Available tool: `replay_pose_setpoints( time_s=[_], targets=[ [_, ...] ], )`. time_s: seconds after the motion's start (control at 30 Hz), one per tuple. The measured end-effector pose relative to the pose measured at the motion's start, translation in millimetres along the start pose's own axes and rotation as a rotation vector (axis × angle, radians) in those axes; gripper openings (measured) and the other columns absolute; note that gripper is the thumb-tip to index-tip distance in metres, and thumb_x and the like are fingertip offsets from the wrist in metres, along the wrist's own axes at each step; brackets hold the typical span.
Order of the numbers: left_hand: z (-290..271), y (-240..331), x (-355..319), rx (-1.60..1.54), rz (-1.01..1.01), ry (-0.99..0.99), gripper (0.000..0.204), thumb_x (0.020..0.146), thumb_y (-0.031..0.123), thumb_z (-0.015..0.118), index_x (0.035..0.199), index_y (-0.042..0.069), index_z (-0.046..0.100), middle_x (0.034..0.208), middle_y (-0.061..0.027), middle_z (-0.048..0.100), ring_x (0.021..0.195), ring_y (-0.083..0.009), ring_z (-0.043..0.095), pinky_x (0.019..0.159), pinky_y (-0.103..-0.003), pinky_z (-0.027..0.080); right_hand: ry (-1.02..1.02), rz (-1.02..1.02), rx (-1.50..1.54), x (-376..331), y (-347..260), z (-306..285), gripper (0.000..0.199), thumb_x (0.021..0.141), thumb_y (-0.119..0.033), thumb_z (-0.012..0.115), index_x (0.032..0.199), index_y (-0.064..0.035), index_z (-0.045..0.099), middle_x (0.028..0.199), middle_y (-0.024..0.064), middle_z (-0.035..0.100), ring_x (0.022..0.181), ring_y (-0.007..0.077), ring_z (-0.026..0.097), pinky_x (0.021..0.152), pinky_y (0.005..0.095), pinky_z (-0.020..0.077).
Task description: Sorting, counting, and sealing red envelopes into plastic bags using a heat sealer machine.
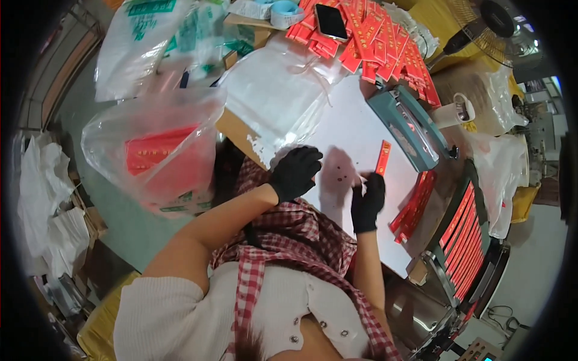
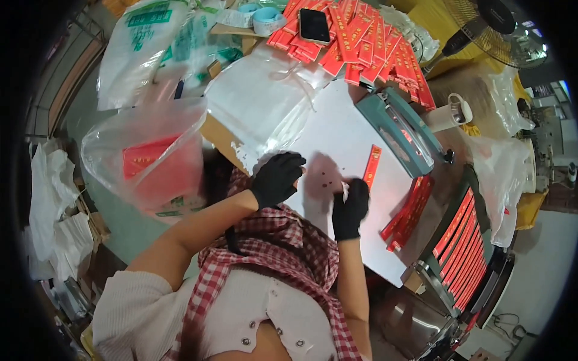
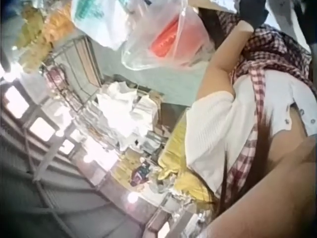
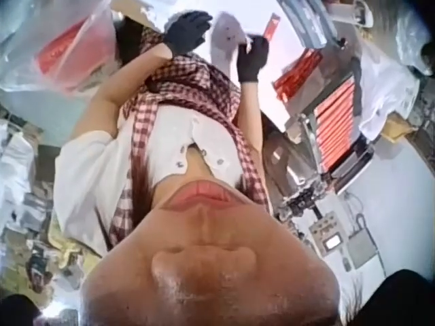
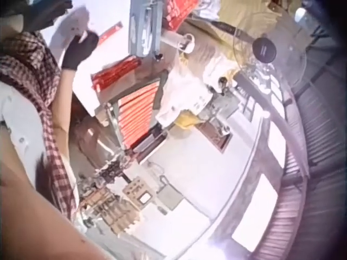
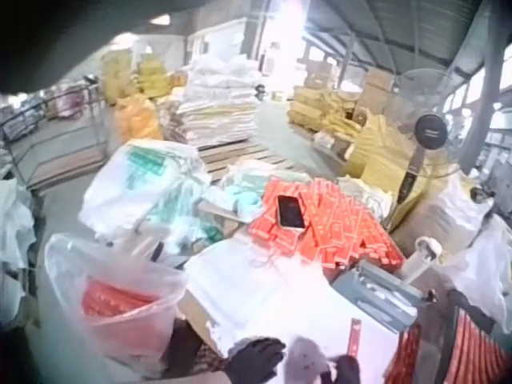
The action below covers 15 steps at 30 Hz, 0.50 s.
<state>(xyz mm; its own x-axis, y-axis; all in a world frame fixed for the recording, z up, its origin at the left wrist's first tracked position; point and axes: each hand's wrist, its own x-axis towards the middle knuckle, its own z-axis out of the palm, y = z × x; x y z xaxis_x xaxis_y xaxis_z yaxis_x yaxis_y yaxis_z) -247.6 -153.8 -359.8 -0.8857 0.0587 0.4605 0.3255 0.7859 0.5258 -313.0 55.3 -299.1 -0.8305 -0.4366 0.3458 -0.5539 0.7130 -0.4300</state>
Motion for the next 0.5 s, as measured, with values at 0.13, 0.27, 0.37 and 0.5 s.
replay_pose_setpoints(
  time_s=[0.13,0.27,0.37,0.5],
  targets=[
    [-5.4,6.7,-25.1,-0.126,-0.132,0.012,0.031,0.068,0.011,0.066,0.098,0.003,0.062,0.115,-0.0165,0.059,0.112,-0.0362,0.053,0.095,-0.046,0.042,-0.15,-0.327,0.336,73.0,-85.5,51.5,0.011,0.077,-0.002,0.065,0.086,-0.0024,0.057,0.084,0.0137,0.057,0.083,0.0331,0.059,0.069,0.0386,0.0466],
    [-34.7,18.8,-44.6,-0.2,-0.196,-0.181,0.02,0.075,0.01,0.063,0.094,0.004,0.064,0.1,-0.016,0.063,0.096,-0.0358,0.059,0.085,-0.044,0.047,-0.171,-0.521,0.33,136.8,-132.2,111.5,0.021,0.074,-0.013,0.069,0.085,-0.0052,0.053,0.082,0.0135,0.056,0.081,0.0338,0.058,0.068,0.0432,0.0461],
    [-59.1,4.2,-62.4,-0.05,-0.168,-0.123,0.012,0.082,0.008,0.06,0.091,0.004,0.066,0.082,-0.0134,0.064,0.081,-0.0322,0.062,0.074,-0.039,0.05,-0.252,-0.495,0.171,156.6,-130.1,143.3,0.023,0.072,-0.021,0.07,0.078,-0.0065,0.053,0.078,0.0134,0.056,0.079,0.0349,0.058,0.068,0.0449,0.0456],
    [-106.7,-15.3,-61.0,-0.203,-0.406,0.02,0.02,0.081,0.017,0.063,0.095,0.003,0.061,0.087,-0.0151,0.063,0.083,-0.0311,0.062,0.074,-0.038,0.049,-0.271,-0.33,0.402,159.3,-112.8,148.5,0.023,0.08,-0.025,0.067,0.081,-0.0031,0.062,0.078,0.0142,0.063,0.078,0.0308,0.061,0.068,0.0402,0.0466]
  ],
)
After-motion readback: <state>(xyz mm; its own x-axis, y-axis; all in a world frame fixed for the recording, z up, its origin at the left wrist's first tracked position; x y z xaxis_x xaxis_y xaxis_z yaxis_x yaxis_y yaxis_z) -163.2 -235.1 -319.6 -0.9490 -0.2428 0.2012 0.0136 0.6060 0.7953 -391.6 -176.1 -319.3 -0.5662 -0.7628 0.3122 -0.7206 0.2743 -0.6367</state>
